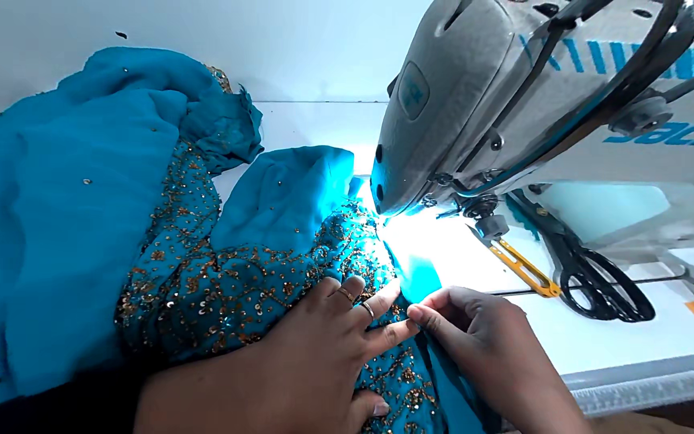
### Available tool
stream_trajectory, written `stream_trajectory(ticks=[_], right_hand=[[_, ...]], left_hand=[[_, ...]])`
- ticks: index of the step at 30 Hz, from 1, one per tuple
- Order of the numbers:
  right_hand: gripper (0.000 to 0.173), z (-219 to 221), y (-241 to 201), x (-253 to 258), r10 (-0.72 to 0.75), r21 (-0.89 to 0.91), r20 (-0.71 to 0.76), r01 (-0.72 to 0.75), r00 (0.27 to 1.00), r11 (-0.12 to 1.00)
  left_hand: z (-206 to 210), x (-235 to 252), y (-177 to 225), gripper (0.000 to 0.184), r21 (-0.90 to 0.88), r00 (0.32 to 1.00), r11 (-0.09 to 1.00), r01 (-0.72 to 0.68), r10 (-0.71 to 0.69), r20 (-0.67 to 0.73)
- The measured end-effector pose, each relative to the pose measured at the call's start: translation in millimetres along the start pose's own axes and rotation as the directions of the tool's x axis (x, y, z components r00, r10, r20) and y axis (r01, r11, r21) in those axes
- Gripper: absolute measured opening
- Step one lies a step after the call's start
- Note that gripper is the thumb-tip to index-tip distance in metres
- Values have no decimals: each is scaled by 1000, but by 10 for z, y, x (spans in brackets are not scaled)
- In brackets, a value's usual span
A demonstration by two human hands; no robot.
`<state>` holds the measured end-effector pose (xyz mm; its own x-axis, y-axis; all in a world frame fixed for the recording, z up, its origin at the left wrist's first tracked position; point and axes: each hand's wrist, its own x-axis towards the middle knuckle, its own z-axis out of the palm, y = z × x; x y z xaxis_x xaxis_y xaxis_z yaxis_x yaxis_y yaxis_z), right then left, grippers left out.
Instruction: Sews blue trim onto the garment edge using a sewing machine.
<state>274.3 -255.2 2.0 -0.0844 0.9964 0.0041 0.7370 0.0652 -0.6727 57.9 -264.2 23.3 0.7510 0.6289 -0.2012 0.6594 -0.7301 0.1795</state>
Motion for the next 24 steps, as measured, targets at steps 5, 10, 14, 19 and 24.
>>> stream_trajectory(ticks=[5,10,14,19,24], right_hand=[[20,40,-28,-49,-81,-66,-121,73,989,995],[17,47,-126,-130,-204,-226,-227,152,952,962],[14,53,-161,-161,-222,-197,-241,176,945,965],[22,64,-132,-184,-214,-155,-243,179,946,971],[21,88,-176,-215,-224,-266,-215,164,950,950]], left_hand=[[5,1,2,77,-2,1000,1000,-2,2,-23],[-11,13,53,93,-12,998,999,38,-38,-40],[24,28,27,95,23,994,999,22,-20,-109],[11,52,10,93,-9,995,1000,17,-18,-94],[4,42,40,95,-18,996,999,48,-49,-81]])
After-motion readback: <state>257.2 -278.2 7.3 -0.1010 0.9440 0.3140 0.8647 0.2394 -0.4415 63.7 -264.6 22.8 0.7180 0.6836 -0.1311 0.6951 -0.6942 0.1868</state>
